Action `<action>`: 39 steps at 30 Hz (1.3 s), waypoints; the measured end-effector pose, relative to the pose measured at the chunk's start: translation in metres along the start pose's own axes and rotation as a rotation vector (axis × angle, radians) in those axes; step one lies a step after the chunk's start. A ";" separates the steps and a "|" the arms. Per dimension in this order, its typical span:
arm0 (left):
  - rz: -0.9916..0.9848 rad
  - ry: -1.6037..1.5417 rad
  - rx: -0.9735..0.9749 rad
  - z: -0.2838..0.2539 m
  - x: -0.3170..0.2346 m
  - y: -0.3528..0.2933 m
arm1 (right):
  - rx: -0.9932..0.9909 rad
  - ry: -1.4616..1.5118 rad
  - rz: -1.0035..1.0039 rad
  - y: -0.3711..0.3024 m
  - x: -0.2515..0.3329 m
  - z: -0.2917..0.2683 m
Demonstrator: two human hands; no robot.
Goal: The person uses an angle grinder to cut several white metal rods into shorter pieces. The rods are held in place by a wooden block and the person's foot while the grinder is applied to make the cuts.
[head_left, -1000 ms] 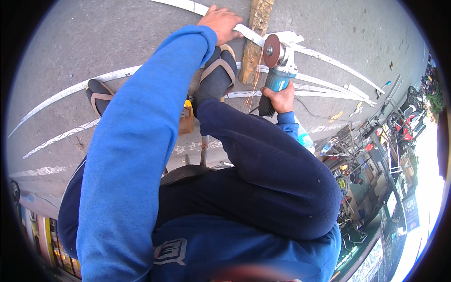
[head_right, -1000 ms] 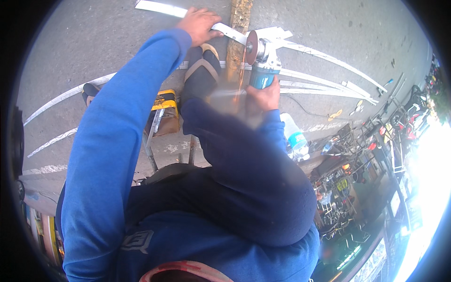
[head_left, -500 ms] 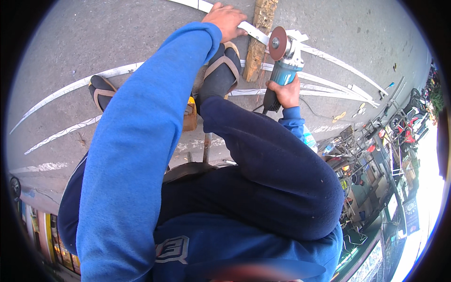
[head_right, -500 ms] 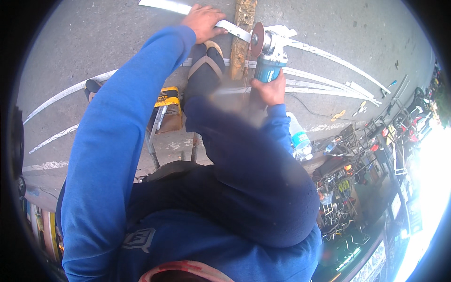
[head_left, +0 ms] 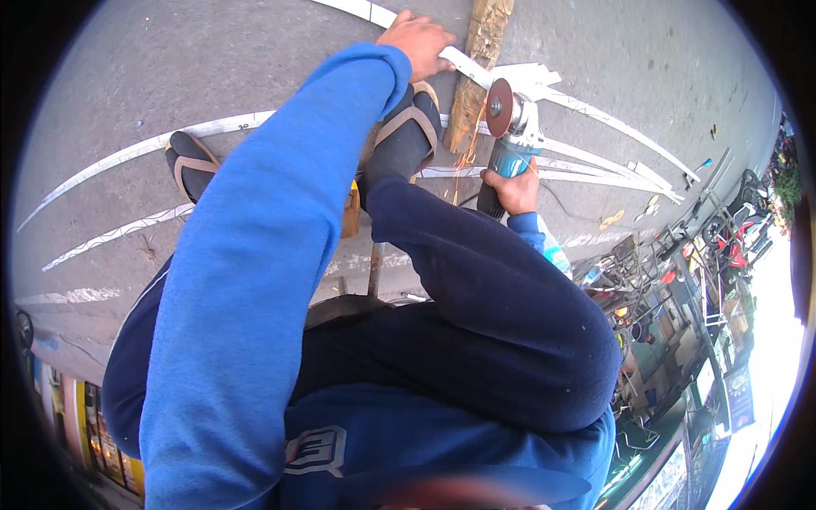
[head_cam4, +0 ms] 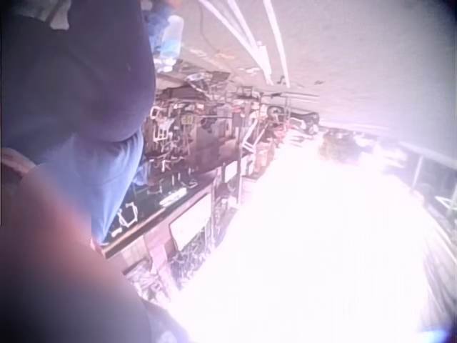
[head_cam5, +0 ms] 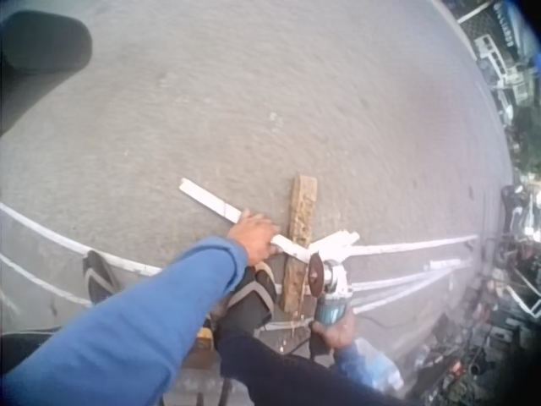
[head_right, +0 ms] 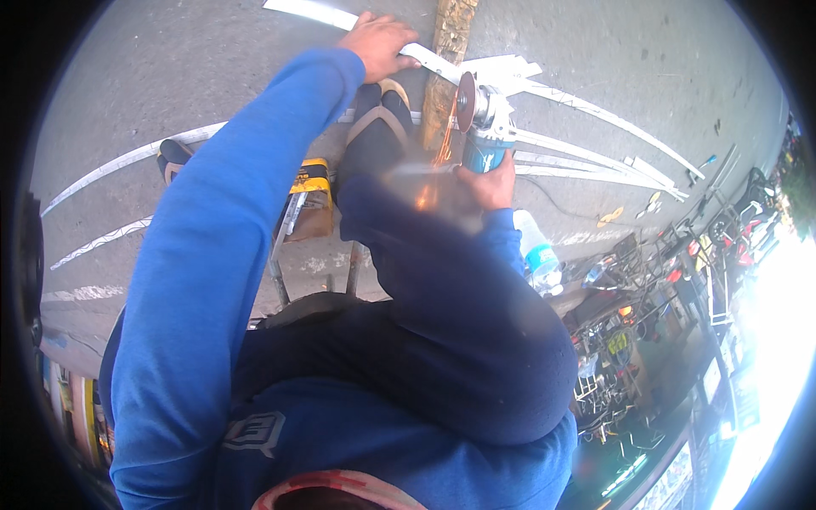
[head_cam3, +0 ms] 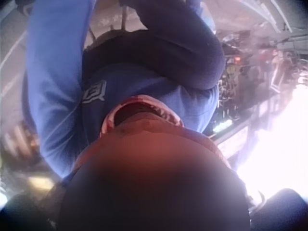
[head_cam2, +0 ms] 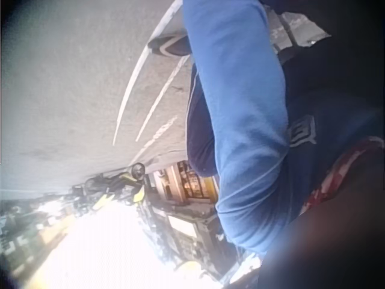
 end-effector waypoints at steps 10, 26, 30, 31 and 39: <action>-0.038 0.003 0.050 -0.003 -0.004 0.000 | 0.004 -0.019 -0.015 0.016 0.039 -0.011; 0.001 -0.016 -0.016 0.001 0.000 0.000 | 0.015 0.038 -0.018 -0.001 0.011 0.001; -0.034 -0.022 0.009 -0.001 -0.002 0.000 | 0.040 0.031 -0.009 0.009 0.031 -0.010; -0.027 -0.018 0.017 -0.001 -0.002 0.000 | -0.014 -0.016 -0.025 0.011 0.036 -0.009; 0.012 -0.156 -0.026 0.007 0.005 0.006 | 0.005 0.098 -0.015 0.008 0.044 -0.009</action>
Point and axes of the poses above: each hand's wrist, its own y-axis towards the middle knuckle, its own z-axis out of the palm, x = y × z, the point moved 2 cm from there along y, towards the middle knuckle, and after that the axes turned 6 degrees about x, right-handed, at the moved point
